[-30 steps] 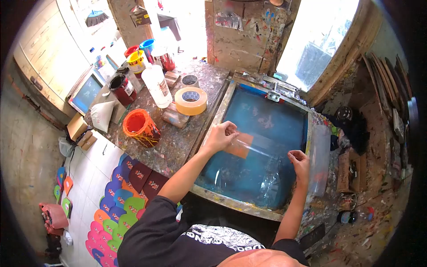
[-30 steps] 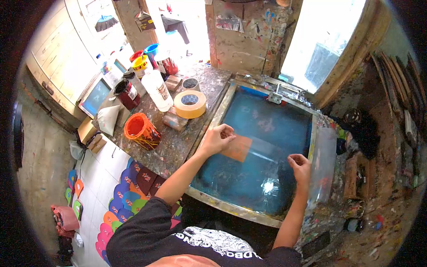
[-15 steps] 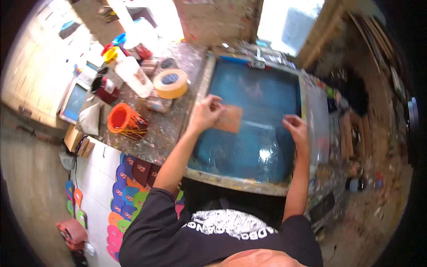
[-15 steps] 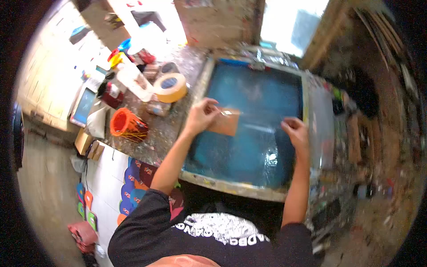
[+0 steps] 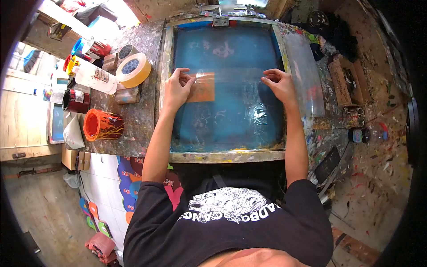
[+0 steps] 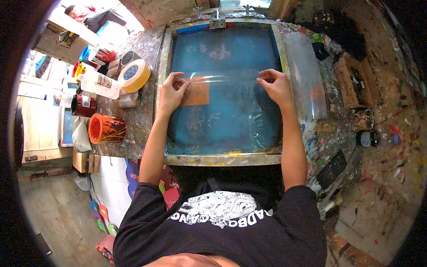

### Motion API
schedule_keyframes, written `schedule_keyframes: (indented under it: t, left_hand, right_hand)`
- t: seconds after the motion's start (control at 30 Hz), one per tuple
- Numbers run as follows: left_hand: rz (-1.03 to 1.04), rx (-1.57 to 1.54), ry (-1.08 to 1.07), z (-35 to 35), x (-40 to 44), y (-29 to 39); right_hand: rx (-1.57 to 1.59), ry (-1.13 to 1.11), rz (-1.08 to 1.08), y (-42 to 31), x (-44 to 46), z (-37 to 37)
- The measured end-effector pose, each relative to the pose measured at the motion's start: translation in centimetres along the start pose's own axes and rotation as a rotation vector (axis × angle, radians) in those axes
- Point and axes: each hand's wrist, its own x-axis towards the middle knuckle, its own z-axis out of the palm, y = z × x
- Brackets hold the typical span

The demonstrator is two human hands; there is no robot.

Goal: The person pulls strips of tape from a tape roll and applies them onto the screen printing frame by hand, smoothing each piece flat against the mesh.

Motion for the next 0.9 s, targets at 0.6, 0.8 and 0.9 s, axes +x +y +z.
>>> schedule_keyframes:
  t: [0.6,0.8,0.9]
  left_hand:
    - [0.039,0.227,0.005,1.1,0.3,-1.2]
    - [0.151,0.574,0.079,1.7,-0.2,0.1]
    - [0.052,0.621,0.057,1.4,0.1,0.8]
  right_hand:
    - [-0.239,0.081,-0.011,-0.5,-0.9,2.3]
    - [-0.611,0.168,-0.137,-1.1,-1.3,2.6]
    - [-0.599,0.163,-0.105,-1.5,-1.0,2.8]
